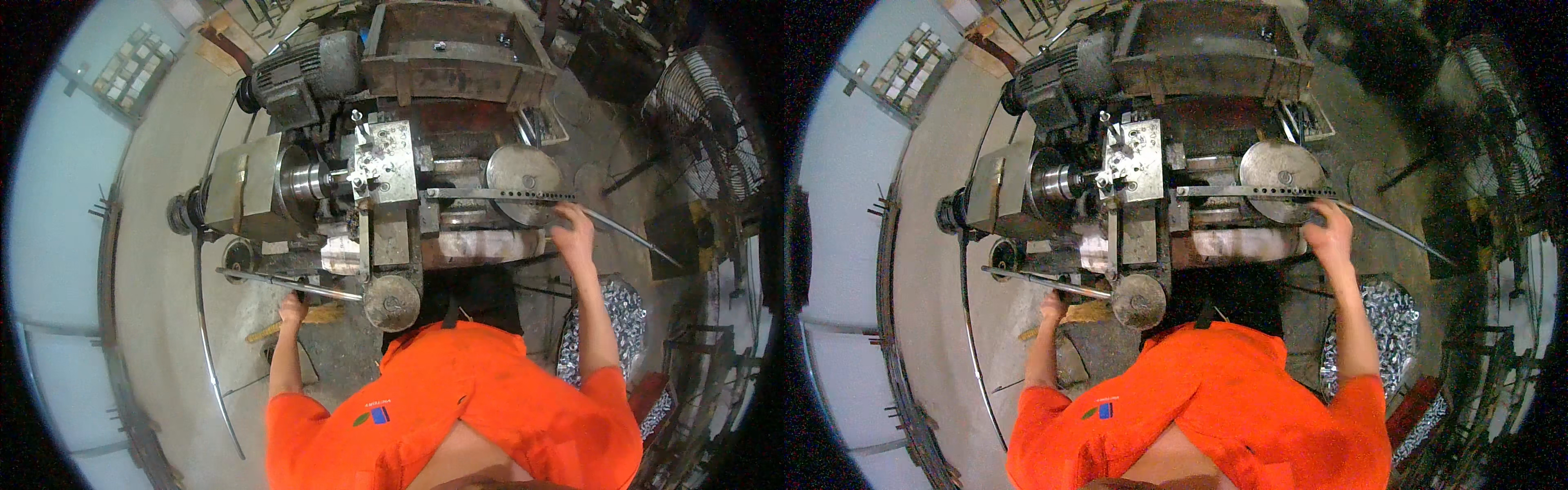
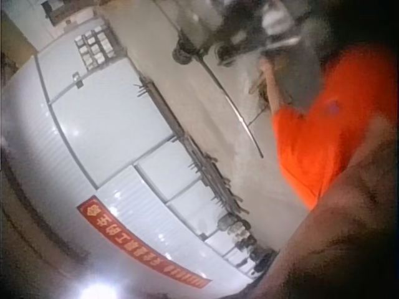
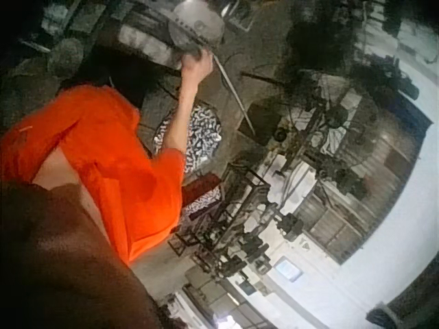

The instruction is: The person operates a metal cutting machine in a workshop. They repeatedly feed long metal rods into the machine, activate the cutting mechanism, and collect the cut pieces into a nearby bin.

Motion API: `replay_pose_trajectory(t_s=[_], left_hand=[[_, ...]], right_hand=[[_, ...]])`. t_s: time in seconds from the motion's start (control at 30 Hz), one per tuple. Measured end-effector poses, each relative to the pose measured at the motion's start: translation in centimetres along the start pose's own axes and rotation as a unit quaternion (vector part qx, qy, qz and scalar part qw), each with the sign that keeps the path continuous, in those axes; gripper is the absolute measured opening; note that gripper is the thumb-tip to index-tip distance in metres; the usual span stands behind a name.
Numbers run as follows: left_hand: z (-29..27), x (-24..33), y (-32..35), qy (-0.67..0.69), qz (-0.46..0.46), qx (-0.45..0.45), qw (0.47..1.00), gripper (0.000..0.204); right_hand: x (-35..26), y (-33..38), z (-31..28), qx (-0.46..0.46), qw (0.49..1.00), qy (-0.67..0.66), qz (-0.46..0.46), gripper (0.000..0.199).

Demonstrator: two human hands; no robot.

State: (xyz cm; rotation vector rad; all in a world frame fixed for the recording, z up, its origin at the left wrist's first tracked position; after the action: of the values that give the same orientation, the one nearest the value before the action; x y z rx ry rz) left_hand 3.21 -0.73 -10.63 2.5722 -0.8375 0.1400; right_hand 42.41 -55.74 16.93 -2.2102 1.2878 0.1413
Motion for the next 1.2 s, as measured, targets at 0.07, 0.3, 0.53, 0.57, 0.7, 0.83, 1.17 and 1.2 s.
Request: replay_pose_trajectory(t_s=[0.07,0.3,0.53,0.57,0.7,0.83,1.17,1.2], left_hand=[[-0.1,-1.4,0.2,0.139,0.012,-0.041,0.989,0.044],[-21.3,-4.6,8.3,0.141,-0.008,0.281,0.949,0.031],[-22.3,-16.2,17.0,0.014,-0.191,0.299,0.935,0.042],[-22.0,-17.8,16.7,0.015,-0.218,0.289,0.932,0.042],[-22.5,-20.7,14.8,0.089,-0.300,0.229,0.922,0.043],[-24.0,-25.4,14.8,0.081,-0.341,0.259,0.900,0.044],[-20.8,-11.4,18.2,0.130,-0.252,0.314,0.906,0.046],[-20.3,-9.9,19.3,0.127,-0.257,0.317,0.904,0.047]], right_hand=[[-4.2,-3.4,1.8,-0.041,0.997,-0.070,-0.019,0.036],[-27.3,-9.6,8.8,-0.052,0.933,-0.155,-0.319,0.034],[-37.2,-10.4,17.3,-0.255,0.926,-0.029,-0.278,0.027],[-37.4,-10.5,17.9,-0.257,0.926,0.000,-0.275,0.028],[-37.6,-10.3,18.2,-0.256,0.923,0.011,-0.286,0.028],[-39.0,-9.2,18.0,-0.274,0.901,0.055,-0.332,0.028],[-38.5,-9.6,18.5,-0.273,0.900,-0.010,-0.340,0.025],[-38.5,-9.3,18.4,-0.288,0.897,-0.007,-0.337,0.024]])
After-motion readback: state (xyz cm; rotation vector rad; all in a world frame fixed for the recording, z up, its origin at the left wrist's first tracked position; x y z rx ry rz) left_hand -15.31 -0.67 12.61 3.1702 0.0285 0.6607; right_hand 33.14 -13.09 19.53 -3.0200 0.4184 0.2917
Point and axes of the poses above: each hand's wrist, its own y-axis away from the middle knuckle, its own z-axis out of the palm, x = y × z, the point moved 9 cm from there along -y, towards the middle knuckle, and after that the axes turned 12 degrees about y, right-handed, at the moved point
